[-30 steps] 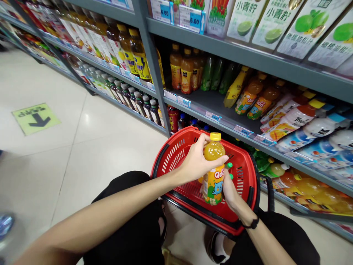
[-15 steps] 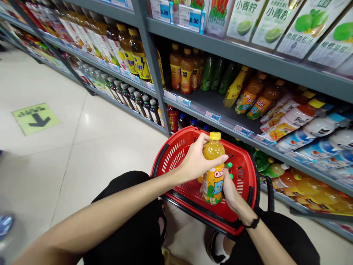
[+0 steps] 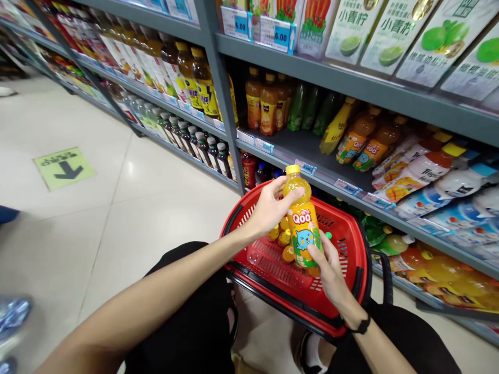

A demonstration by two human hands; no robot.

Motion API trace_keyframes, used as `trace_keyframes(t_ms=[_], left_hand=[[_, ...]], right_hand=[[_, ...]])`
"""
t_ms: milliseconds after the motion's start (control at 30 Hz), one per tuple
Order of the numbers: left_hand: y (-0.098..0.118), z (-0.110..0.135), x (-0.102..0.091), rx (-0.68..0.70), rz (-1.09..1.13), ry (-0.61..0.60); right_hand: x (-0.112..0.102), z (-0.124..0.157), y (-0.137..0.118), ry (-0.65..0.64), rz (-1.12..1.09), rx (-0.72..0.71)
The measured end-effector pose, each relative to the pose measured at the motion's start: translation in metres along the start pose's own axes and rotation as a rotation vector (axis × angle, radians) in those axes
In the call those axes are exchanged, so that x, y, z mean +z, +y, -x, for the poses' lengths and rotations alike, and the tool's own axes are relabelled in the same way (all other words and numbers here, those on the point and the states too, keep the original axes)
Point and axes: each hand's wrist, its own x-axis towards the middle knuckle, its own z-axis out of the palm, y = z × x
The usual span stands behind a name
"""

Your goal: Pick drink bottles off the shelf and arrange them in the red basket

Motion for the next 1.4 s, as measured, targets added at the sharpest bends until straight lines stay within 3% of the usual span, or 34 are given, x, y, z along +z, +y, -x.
trace_keyframes(t_ms=[200,533,600,700,1067,1267,1400], left_hand=[[0.009,-0.002,-0.004,-0.112,0.3,-0.03],[0.01,0.002,-0.003,-0.203,0.391,-0.034],[0.01,0.002,-0.004,-0.214,0.403,-0.041],[0.01,0.002,-0.005,-0.202,0.405,-0.055],[0.015,0.002,-0.004,-0.081,0.392,-0.163],[0.012,0.003,-0.004,-0.001,0.219,-0.283],[0.009,-0.001,-0.011,0.086,-0.068,-0.261]], right_hand=[[0.011,0.002,-0.008,0.143,0.18,-0.182],[-0.012,-0.006,-0.007,0.356,0.857,-0.841],[-0.014,-0.007,-0.011,0.362,0.91,-0.901],[-0.012,-0.008,-0.013,0.325,0.777,-0.782],[0.007,0.003,-0.021,-0.08,-0.273,0.165],[0.001,0.001,-0.021,-0.22,-0.495,0.43],[-0.003,-0.003,-0.013,-0.293,-0.412,0.498]])
